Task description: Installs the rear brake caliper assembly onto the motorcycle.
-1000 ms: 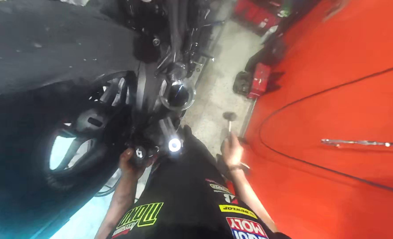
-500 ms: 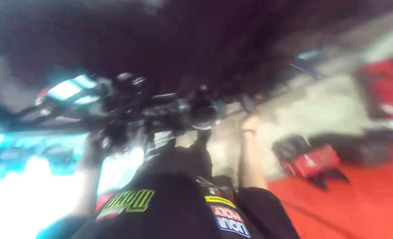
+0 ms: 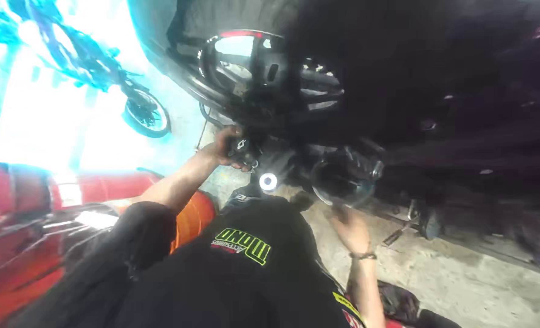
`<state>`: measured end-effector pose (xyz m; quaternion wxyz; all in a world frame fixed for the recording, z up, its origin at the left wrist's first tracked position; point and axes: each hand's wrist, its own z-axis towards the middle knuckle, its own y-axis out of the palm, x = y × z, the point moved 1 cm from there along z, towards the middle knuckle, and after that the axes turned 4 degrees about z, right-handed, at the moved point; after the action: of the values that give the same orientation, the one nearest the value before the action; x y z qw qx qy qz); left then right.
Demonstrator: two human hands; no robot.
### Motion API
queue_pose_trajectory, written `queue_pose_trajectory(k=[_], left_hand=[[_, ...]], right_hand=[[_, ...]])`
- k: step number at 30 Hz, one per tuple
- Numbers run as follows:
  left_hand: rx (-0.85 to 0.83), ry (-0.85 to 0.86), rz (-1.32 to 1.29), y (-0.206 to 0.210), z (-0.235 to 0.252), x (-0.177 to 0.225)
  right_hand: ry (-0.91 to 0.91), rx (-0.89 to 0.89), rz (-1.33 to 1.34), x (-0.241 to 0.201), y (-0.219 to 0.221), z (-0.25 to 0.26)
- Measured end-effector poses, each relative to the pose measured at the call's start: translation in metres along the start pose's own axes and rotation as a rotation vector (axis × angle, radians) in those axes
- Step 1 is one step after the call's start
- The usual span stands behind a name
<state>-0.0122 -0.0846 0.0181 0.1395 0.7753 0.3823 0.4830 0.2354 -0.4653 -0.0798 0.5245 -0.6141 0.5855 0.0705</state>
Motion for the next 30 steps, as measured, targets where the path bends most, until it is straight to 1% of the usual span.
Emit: queue_pose_trajectory(k=[2, 3, 4, 5, 7, 8, 9, 10, 12, 15, 18, 21, 23, 25, 28, 30], left_hand=[[-0.007, -0.071, -0.041, 0.001, 0.002, 0.002], [-0.022, -0.107, -0.051, 0.002, 0.003, 0.003], [-0.059, -0.134, -0.056, 0.002, 0.004, 0.002], [-0.121, -0.150, -0.059, 0.002, 0.003, 0.000], [-0.291, -0.154, -0.087, 0.001, 0.005, -0.003], [-0.342, -0.139, -0.097, 0.002, 0.005, -0.003], [-0.384, -0.128, -0.098, 0.002, 0.005, -0.003], [-0.415, -0.119, -0.108, 0.002, 0.007, -0.004], [-0.441, -0.091, -0.181, 0.006, 0.005, -0.008], [-0.485, -0.096, -0.278, 0.007, 0.004, -0.004], [-0.508, -0.113, -0.369, 0.004, 0.007, -0.002], [-0.495, -0.069, -0.391, 0.006, 0.010, 0.002], [-0.471, -0.025, -0.371, 0.005, 0.011, 0.003], [-0.435, 0.019, -0.325, 0.003, 0.011, 0.000], [-0.474, 0.038, -0.343, 0.005, 0.019, -0.002], [-0.464, 0.057, -0.339, 0.008, 0.014, -0.002]], right_hand=[[-0.392, 0.074, 0.329, -0.090, 0.035, -0.017], [-0.519, 0.102, 0.408, -0.130, 0.049, -0.016], [-0.596, 0.134, 0.469, -0.164, 0.062, -0.010], [-0.634, 0.166, 0.562, -0.191, 0.076, -0.001], [-0.616, 0.229, 0.873, -0.221, 0.107, 0.017], [-0.584, 0.258, 1.021, -0.225, 0.122, 0.024], [-0.543, 0.297, 1.075, -0.224, 0.134, 0.030], [-0.509, 0.322, 1.066, -0.225, 0.140, 0.036], [-0.466, 0.366, 0.922, -0.225, 0.148, 0.041], [-0.511, 0.490, 0.885, -0.237, 0.144, 0.039], [-0.529, 0.557, 0.771, -0.252, 0.133, 0.034], [-0.519, 0.529, 0.691, -0.266, 0.115, 0.032], [-0.511, 0.511, 0.669, -0.266, 0.111, 0.031], [-0.546, 0.499, 0.675, -0.258, 0.114, 0.031], [-0.645, 0.458, 0.665, -0.256, 0.102, 0.038], [-0.618, 0.386, 0.638, -0.260, 0.094, 0.038]])
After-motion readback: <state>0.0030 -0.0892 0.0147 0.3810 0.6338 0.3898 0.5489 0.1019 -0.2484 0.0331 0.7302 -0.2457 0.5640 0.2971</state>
